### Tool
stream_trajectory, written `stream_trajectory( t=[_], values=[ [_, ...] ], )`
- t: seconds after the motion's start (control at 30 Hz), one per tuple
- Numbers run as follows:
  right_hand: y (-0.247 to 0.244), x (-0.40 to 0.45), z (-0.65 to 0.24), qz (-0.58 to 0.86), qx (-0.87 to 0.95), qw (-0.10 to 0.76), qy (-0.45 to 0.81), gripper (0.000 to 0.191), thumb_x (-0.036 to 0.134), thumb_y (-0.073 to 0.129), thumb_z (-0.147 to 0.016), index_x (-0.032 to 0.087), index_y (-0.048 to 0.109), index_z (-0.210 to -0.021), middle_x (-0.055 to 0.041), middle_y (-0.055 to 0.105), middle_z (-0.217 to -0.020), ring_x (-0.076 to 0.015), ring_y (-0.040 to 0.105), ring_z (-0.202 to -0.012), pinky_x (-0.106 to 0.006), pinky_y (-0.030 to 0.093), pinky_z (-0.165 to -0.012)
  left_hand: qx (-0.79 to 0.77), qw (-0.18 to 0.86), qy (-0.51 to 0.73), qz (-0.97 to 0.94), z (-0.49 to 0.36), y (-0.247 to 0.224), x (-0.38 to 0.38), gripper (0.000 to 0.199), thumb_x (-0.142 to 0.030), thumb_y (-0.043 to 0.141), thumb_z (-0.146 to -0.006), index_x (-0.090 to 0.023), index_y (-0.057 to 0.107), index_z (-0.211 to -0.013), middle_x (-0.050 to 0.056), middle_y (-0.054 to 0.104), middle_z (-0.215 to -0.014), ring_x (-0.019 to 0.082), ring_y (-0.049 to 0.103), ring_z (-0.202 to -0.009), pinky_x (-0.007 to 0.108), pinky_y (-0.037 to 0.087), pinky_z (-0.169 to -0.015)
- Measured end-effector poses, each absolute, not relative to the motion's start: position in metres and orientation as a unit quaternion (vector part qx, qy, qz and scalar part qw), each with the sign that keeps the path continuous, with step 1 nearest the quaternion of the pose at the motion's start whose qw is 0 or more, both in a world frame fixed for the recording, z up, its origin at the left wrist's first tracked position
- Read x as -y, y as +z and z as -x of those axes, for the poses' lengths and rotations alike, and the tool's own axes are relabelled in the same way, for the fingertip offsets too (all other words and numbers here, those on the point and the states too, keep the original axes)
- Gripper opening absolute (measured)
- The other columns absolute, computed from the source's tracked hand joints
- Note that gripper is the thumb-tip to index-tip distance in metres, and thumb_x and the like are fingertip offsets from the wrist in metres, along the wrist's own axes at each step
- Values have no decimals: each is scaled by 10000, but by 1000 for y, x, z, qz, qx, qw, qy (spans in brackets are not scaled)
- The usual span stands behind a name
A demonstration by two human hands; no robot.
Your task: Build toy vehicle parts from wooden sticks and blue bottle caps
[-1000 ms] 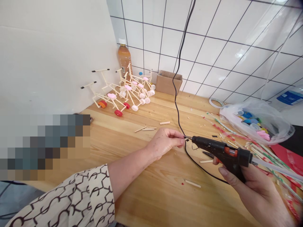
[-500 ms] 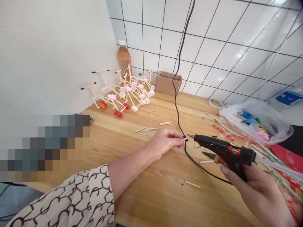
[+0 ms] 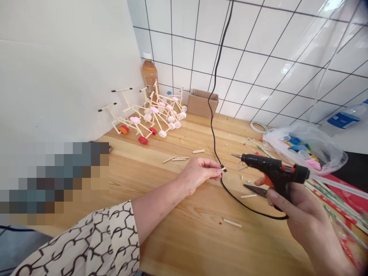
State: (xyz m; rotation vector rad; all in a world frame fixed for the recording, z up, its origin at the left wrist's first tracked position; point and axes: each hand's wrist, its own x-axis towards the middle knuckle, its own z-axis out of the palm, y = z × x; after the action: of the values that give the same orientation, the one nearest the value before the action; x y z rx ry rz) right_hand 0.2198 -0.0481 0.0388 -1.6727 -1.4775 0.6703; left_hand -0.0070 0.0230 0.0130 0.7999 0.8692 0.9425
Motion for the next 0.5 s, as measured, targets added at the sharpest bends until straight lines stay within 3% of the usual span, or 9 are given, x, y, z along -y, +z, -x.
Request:
stream_trajectory(
  t=[0.07,0.2,0.33,0.5],
  values=[
    [39,37,-223,644,557,410,326,254,439,628,-758,204,603,-848,0,608,-622,-158,574,-587,-257,476,-541,-387,729,427,-370,7,14,-23,208,-228,804,-494,-120,671,-613,2,640,-535,103,574,-531,284,474,-660],
    [38,9,-225,634,478,450,408,305,434,658,-720,205,564,-898,1,614,-757,-123,550,-588,-244,444,-528,-373,734,424,-378,7,14,-22,229,-245,802,-492,-114,678,-634,7,647,-537,102,575,-529,270,465,-645],
    [33,-18,-221,674,539,389,322,267,450,575,-736,186,533,-739,44,483,-570,-103,461,-504,-229,369,-476,-358,737,426,-385,6,13,-21,233,-256,805,-496,-120,681,-640,7,650,-544,105,582,-543,273,468,-653],
    [17,-50,-214,697,580,336,255,154,326,483,-747,183,509,-695,19,516,-557,-119,475,-494,-246,364,-483,-349,728,430,-404,5,12,-21,219,-270,793,-528,-118,684,-643,8,648,-548,105,581,-545,280,476,-668]
  ],
)
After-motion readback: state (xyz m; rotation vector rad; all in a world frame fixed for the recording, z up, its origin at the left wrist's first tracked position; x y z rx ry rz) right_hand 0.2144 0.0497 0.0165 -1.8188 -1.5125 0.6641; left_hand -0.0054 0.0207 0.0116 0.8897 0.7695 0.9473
